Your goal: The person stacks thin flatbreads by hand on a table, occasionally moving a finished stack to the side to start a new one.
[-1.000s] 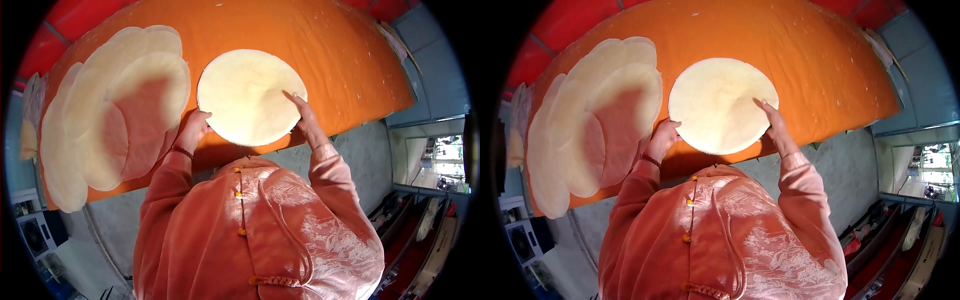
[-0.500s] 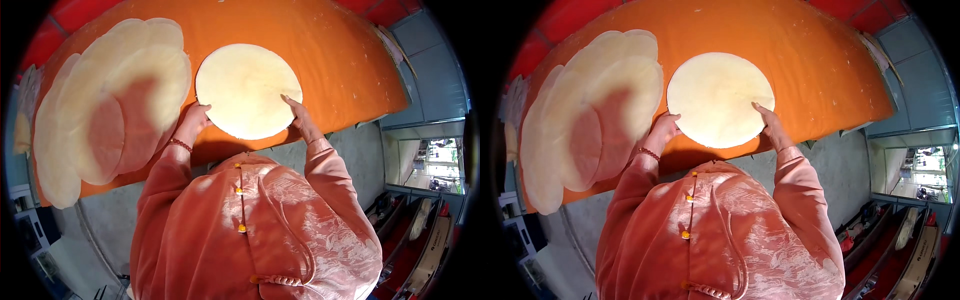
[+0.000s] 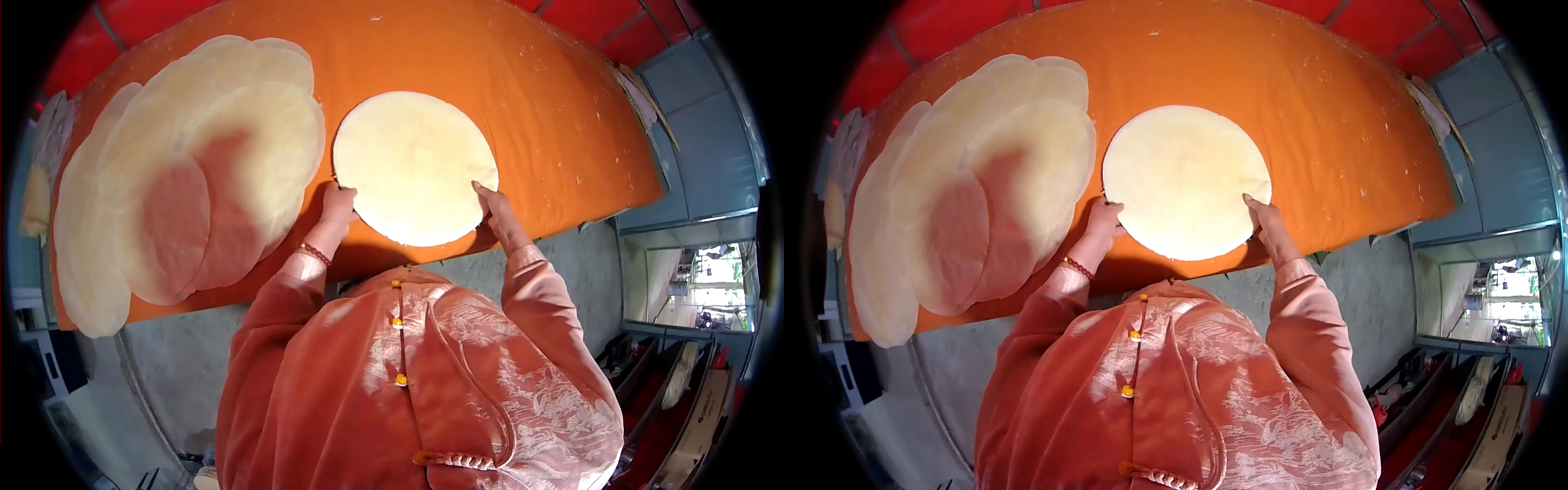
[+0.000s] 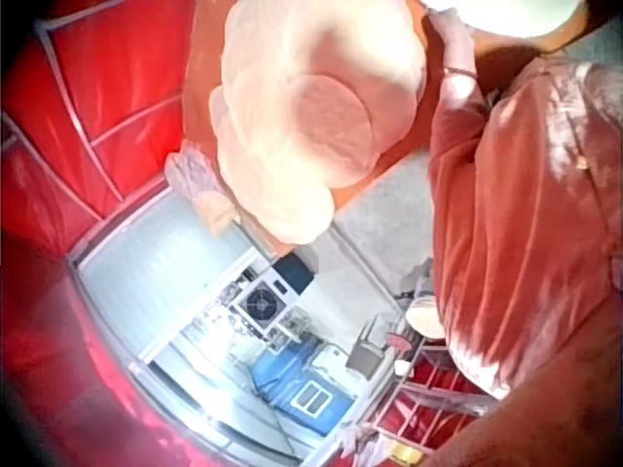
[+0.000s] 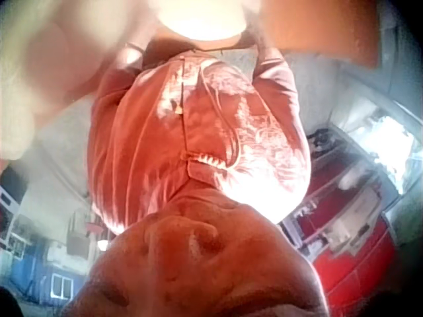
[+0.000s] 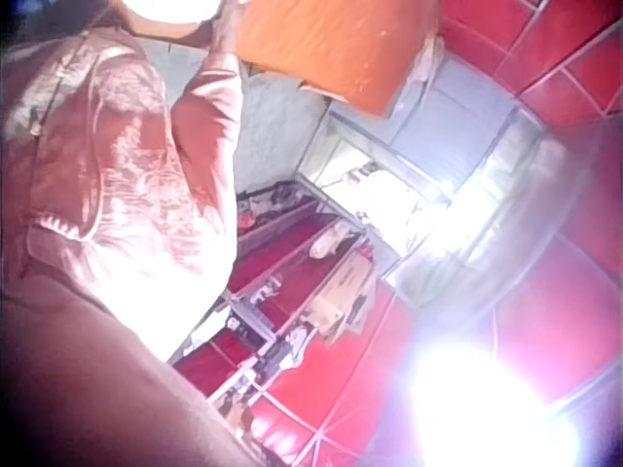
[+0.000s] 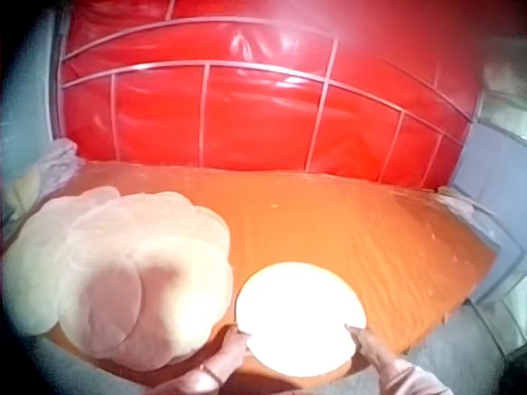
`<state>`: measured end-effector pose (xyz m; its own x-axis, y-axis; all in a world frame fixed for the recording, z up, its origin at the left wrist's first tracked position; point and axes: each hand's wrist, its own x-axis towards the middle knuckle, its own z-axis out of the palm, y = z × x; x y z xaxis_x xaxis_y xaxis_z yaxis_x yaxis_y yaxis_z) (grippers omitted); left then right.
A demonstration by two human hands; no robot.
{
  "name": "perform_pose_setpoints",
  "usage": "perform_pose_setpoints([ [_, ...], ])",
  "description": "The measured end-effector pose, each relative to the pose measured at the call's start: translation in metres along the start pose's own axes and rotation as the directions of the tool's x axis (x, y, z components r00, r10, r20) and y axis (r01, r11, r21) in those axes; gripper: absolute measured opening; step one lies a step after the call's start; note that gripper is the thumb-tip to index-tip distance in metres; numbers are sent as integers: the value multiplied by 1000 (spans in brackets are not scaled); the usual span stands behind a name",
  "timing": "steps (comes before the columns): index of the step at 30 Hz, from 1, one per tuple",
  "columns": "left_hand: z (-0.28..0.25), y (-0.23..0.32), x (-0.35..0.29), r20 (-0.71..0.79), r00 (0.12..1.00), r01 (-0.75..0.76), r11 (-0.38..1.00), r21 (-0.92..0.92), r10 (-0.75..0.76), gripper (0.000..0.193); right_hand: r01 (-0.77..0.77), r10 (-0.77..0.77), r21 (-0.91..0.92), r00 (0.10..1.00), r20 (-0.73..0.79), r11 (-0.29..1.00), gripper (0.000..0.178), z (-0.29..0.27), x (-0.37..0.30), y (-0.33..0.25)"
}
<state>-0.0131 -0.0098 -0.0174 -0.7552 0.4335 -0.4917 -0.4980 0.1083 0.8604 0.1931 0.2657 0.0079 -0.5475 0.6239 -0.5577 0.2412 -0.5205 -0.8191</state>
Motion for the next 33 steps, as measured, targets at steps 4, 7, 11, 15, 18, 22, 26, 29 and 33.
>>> perform_pose_setpoints([
  [4,8,6,-5,-155,954,-149,853,500,258,53,-107,104,-41,993,-56,993,40,-7,-4,-3],
  [7,18,20,-15,-123,947,-142,732,666,295,69,-64,60,-38,993,-98,997,37,-5,-8,2],
  [11,16,26,-1,-34,968,-127,601,789,249,72,26,-27,-19,999,-40,999,25,-31,9,15],
  [15,-2,17,4,-57,962,-124,613,781,268,71,-51,26,-150,986,-166,987,29,2,-2,0],
  [18,-3,14,0,-23,944,-222,683,695,330,74,-5,-61,-282,973,-225,959,33,11,-16,-6],
  [22,-5,11,-29,-67,989,-120,982,145,131,62,-46,7,-238,987,-162,970,41,1,-12,-4],
  [26,-13,0,-51,255,957,192,962,-193,-140,22,-122,123,-47,992,24,991,43,-14,1,-5],
  [29,1,3,-56,227,962,194,967,-164,-154,16,-155,154,-65,988,-21,986,40,-23,7,2],
  [33,-6,16,-13,49,996,-68,990,-121,75,17,-112,123,207,992,-43,972,34,-1,-12,32],
])
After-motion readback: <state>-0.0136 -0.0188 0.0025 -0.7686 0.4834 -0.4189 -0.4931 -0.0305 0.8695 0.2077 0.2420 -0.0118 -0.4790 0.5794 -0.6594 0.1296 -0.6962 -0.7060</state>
